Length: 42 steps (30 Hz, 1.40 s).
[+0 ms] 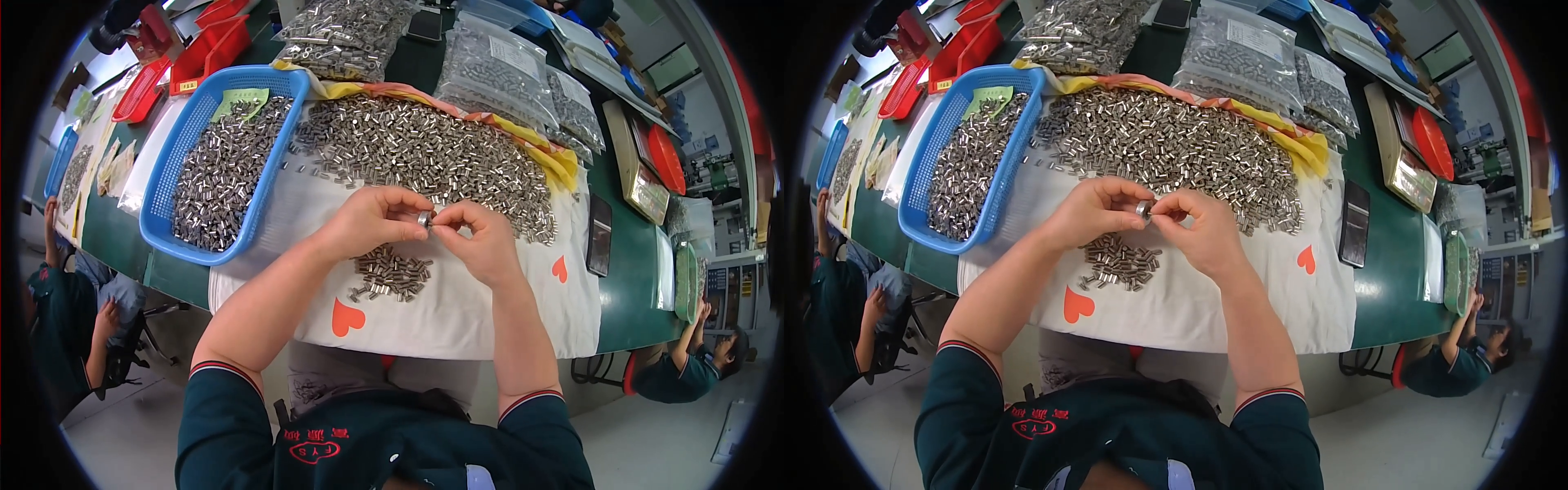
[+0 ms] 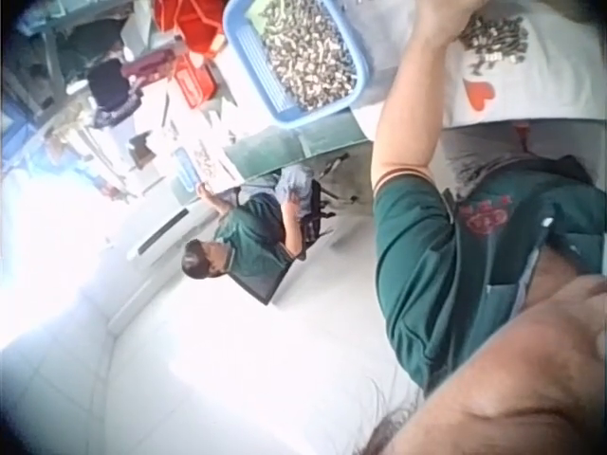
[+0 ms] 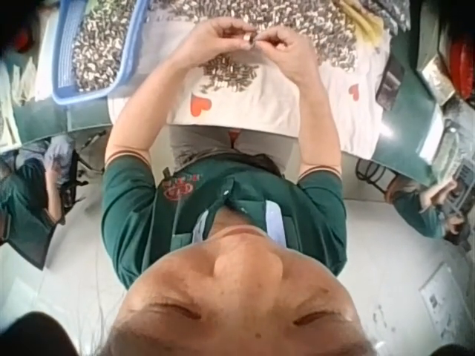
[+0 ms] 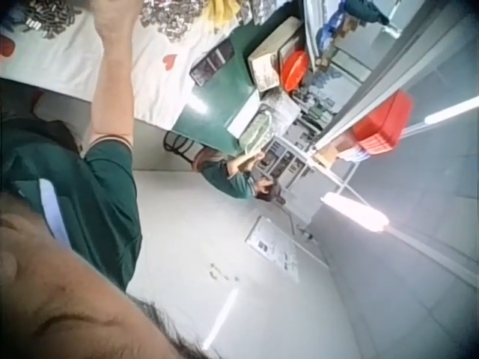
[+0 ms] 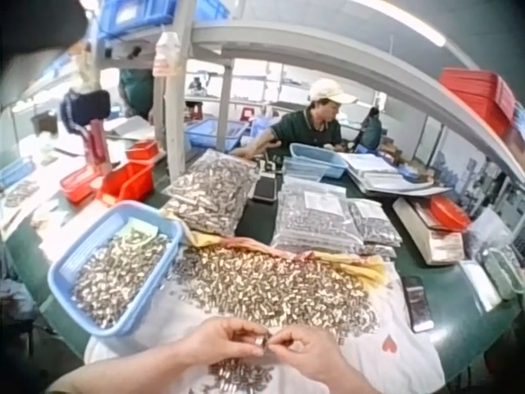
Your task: Inspecting and sorting small metal hardware components at a manufacturing workbench.
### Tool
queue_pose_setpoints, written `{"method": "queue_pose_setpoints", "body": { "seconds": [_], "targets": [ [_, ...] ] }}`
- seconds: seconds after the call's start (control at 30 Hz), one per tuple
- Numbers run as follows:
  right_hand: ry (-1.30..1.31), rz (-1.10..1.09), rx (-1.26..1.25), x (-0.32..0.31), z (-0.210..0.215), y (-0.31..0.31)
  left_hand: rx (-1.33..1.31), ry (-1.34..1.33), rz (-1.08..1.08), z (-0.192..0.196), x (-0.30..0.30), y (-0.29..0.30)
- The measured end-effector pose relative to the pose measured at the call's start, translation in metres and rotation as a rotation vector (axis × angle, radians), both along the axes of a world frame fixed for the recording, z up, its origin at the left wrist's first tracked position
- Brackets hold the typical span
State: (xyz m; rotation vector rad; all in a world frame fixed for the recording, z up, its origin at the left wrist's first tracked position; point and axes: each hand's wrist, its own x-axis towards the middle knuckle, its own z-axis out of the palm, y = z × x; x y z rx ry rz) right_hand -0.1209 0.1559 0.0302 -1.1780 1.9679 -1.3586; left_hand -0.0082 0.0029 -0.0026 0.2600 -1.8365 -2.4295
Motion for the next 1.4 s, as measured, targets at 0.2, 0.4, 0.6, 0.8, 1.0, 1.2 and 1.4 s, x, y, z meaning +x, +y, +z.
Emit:
{"method": "queue_pose_setpoints", "body": {
  "seconds": [0.2,0.4,0.6,0.8,1.0,1.2,1.4],
  "targets": [
    [0.395,-0.018,-0.033,0.007,-0.003,-0.002,-0.082,-0.01,0.029,0.001,-0.001,0.002],
    [0.084,0.022,0.048,0.002,0.007,0.001,-0.072,-0.036,0.025,0.001,-0.001,0.002],
    [0.049,0.043,0.116,0.0,0.007,-0.001,-0.031,-0.058,-0.016,-0.001,0.001,0.002],
    [0.134,-0.131,0.186,-0.033,0.006,0.016,-0.215,-0.031,-0.217,0.008,0.005,0.004],
    [0.535,-0.056,0.463,-0.031,0.004,0.017,0.194,-0.03,0.064,-0.004,-0.002,-0.002],
    [0.634,-0.092,0.405,-0.032,-0.005,0.017,0.332,-0.043,0.169,-0.006,-0.003,-0.002],
    [0.706,-0.04,0.366,-0.02,-0.006,0.01,0.364,-0.051,0.205,-0.004,-0.003,-0.004]
  ]
}}
